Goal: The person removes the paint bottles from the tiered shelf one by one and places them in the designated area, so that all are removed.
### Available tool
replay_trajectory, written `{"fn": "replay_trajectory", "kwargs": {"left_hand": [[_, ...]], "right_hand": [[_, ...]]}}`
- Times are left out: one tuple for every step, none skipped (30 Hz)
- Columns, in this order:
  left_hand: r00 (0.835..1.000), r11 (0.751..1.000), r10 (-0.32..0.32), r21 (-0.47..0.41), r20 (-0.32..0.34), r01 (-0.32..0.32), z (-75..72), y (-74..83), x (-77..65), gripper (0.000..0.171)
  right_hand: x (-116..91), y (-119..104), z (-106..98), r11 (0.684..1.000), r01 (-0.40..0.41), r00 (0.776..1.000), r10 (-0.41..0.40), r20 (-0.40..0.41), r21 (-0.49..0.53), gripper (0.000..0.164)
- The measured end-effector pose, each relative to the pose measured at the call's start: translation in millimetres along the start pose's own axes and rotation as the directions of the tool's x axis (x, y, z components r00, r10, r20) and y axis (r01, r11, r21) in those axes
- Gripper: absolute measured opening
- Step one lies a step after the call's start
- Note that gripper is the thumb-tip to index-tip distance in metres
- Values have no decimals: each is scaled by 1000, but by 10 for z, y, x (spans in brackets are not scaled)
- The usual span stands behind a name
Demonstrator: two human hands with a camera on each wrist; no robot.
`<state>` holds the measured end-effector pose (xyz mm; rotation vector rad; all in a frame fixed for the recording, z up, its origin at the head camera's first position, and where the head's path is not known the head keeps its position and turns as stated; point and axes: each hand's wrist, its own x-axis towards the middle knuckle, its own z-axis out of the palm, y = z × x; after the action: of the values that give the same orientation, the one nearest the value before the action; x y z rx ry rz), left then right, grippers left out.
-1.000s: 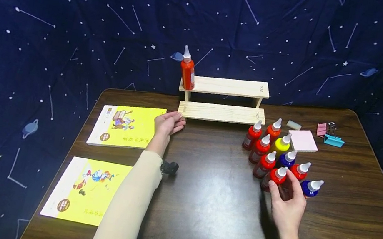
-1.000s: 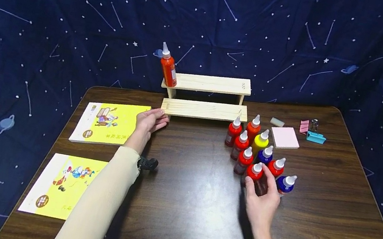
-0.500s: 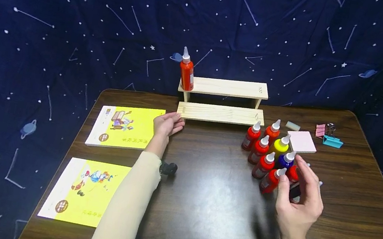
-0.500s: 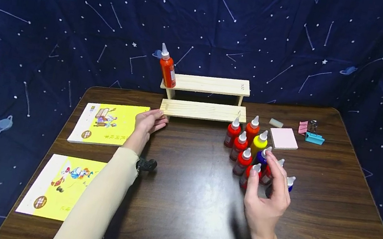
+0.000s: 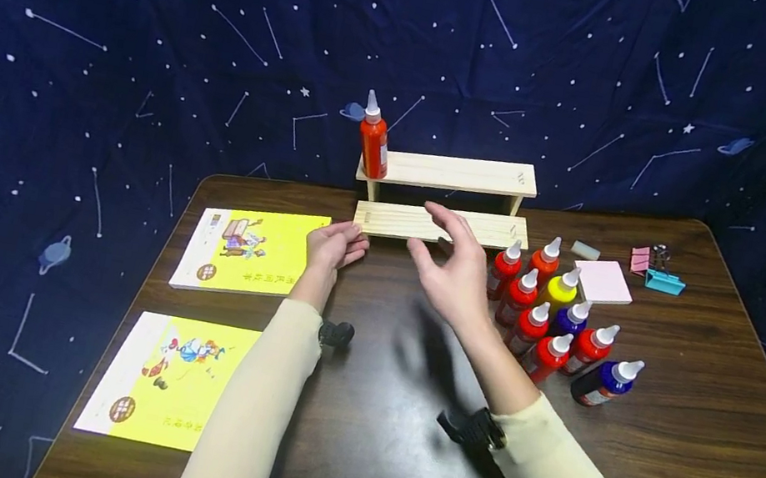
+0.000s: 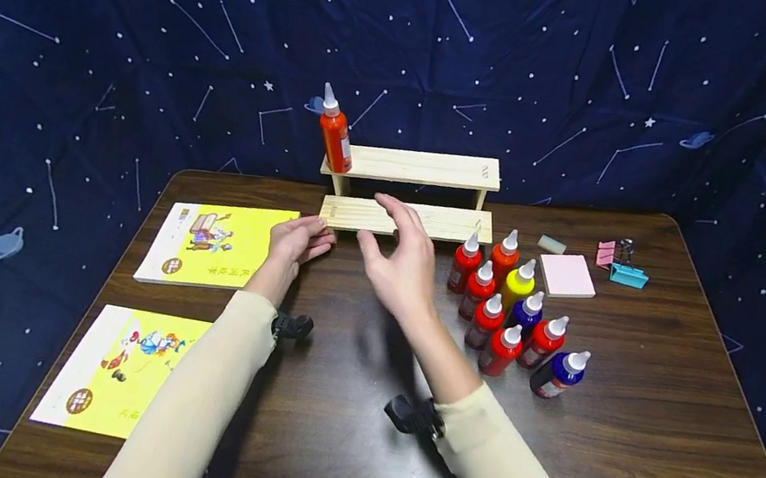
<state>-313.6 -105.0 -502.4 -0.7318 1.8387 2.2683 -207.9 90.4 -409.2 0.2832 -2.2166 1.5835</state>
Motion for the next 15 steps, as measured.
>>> {"fn": "replay_trajectory", "kwargs": {"left_hand": [[1000,1000,-3,1,0,3,-4,2,0,30],[1000,1000,-7,0,0,7,-8,5,0,30],[1000,1000,-11,-1,2,11,-12,8,2,30],[1000,1000,-13,-3,2,13,-15,12,4,30],[1000,1000,-14,-5,2,14,-17,16,4,31],[1000,1000,-15,-6,2,15,-19,18,6,31],[1000,1000,-13,-10,3,14,-19,20,7,31],[1000,1000,-11,-13,3,11,-18,22,7,32],[1000,1000,-8,-13,4,8,-14,22,7,32],[1000,1000,-4,-14,7,4,-10,20,6,32],[1000,1000,2,-13,8,-2,-7,16,3,31],[1000,1000,8,-12,9,-8,-5,11,2,30],[1000,1000,13,-14,10,-13,-3,7,0,30],[1000,1000,18,-12,10,-17,-2,1,-1,29],[1000,1000,20,-12,13,-20,-1,-4,-2,29]], "right_hand": [[109,18,93,1000,-28,999,29,19,-11,47],[218,32,183,998,-56,998,57,38,-25,49],[330,50,270,996,-81,995,82,55,-32,51],[440,74,353,994,-102,992,104,67,-34,53],[543,93,430,992,-120,989,123,76,-42,55],[638,110,498,989,-135,987,139,85,-57,57],[729,124,558,986,-147,984,153,94,-76,58],[813,144,611,983,-148,982,159,101,-110,60],[888,158,652,979,-147,981,163,105,-141,61],[952,167,684,973,-149,980,170,108,-173,63],[1009,178,710,967,-148,978,175,113,-209,65],[1063,192,733,961,-144,978,175,118,-236,67],[1114,208,751,956,-139,977,175,121,-258,68],[1155,226,766,953,-134,977,173,127,-270,70],[1192,237,780,953,-135,975,177,135,-271,72]]}}
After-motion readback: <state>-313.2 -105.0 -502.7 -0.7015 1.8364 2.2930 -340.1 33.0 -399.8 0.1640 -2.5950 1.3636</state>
